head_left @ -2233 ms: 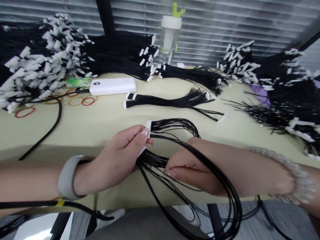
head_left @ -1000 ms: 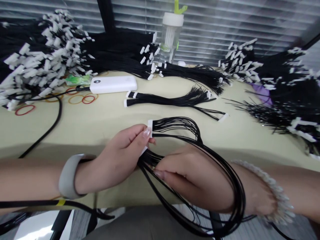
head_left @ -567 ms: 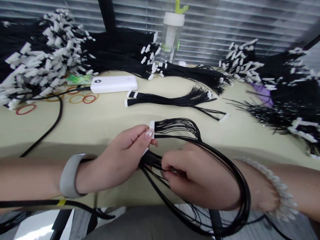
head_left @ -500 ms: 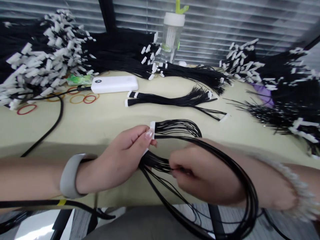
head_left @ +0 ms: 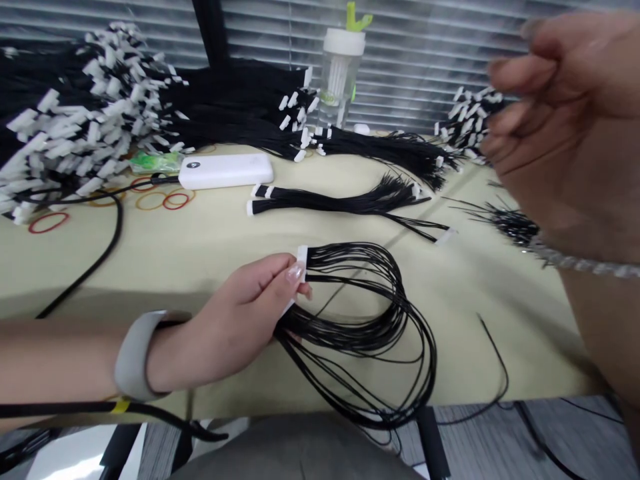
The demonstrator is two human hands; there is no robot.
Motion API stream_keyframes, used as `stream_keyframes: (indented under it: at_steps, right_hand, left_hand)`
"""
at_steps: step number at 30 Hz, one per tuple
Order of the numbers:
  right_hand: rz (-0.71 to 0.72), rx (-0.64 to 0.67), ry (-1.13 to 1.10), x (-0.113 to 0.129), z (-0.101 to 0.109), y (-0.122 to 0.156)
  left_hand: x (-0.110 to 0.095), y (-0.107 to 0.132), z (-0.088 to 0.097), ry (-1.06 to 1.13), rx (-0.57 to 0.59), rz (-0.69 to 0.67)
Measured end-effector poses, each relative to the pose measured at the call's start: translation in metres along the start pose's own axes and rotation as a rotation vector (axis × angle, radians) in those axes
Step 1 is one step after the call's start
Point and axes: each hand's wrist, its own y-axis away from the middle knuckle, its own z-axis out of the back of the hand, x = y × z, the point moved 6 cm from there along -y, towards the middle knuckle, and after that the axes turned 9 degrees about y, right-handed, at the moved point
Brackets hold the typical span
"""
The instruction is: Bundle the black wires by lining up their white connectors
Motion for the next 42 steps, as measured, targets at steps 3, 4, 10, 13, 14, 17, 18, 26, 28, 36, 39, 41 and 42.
stream_keyframes:
  at_steps: [3, 4, 10, 13, 14, 17, 18, 26, 28, 36, 39, 41, 42]
  right_hand:
    - [0.094, -0.018, 0.007, 0.011, -0.006, 0.011]
    - [0.119, 0.048, 0.054, 0.014, -0.013, 0.018]
    - [0.186, 0.664, 0.414, 0.014, -0.061, 0.066]
    - [0.380, 0.676, 0.673, 0.014, -0.070, 0.079]
    - [0.427, 0.642, 0.733, 0.014, -0.071, 0.080]
    - [0.498, 0.578, 0.795, 0.011, -0.075, 0.084]
    - [0.508, 0.568, 0.798, 0.010, -0.076, 0.086]
    - [0.638, 0.525, 0.804, 0.008, -0.079, 0.098]
    - [0.647, 0.536, 0.798, 0.007, -0.080, 0.098]
    - [0.715, 0.523, 0.868, 0.006, -0.082, 0.101]
    - [0.736, 0.505, 0.861, 0.006, -0.081, 0.102]
    - [0.747, 0.503, 0.875, 0.005, -0.081, 0.102]
    - [0.754, 0.507, 0.882, 0.005, -0.082, 0.103]
  left_hand:
    - [0.000, 0.000, 0.000, -0.005, 0.007, -0.005]
    - [0.000, 0.000, 0.000, -0.002, 0.007, -0.006]
    - [-0.003, -0.001, -0.001, 0.000, 0.019, -0.015]
    - [-0.004, 0.000, -0.003, 0.027, 0.052, -0.018]
    - [-0.004, 0.000, -0.003, 0.019, 0.053, -0.020]
    - [-0.006, 0.001, -0.001, -0.007, 0.041, -0.048]
    - [-0.007, 0.001, -0.001, -0.009, 0.043, -0.052]
    - [-0.010, 0.001, -0.003, 0.011, 0.087, -0.051]
    - [-0.011, 0.000, -0.003, 0.013, 0.091, -0.049]
    - [-0.011, 0.001, -0.003, -0.005, 0.103, -0.047]
    - [-0.010, 0.000, -0.003, -0.009, 0.103, -0.041]
    - [-0.010, 0.000, -0.003, -0.014, 0.098, -0.041]
    - [-0.010, 0.000, -0.003, -0.011, 0.098, -0.039]
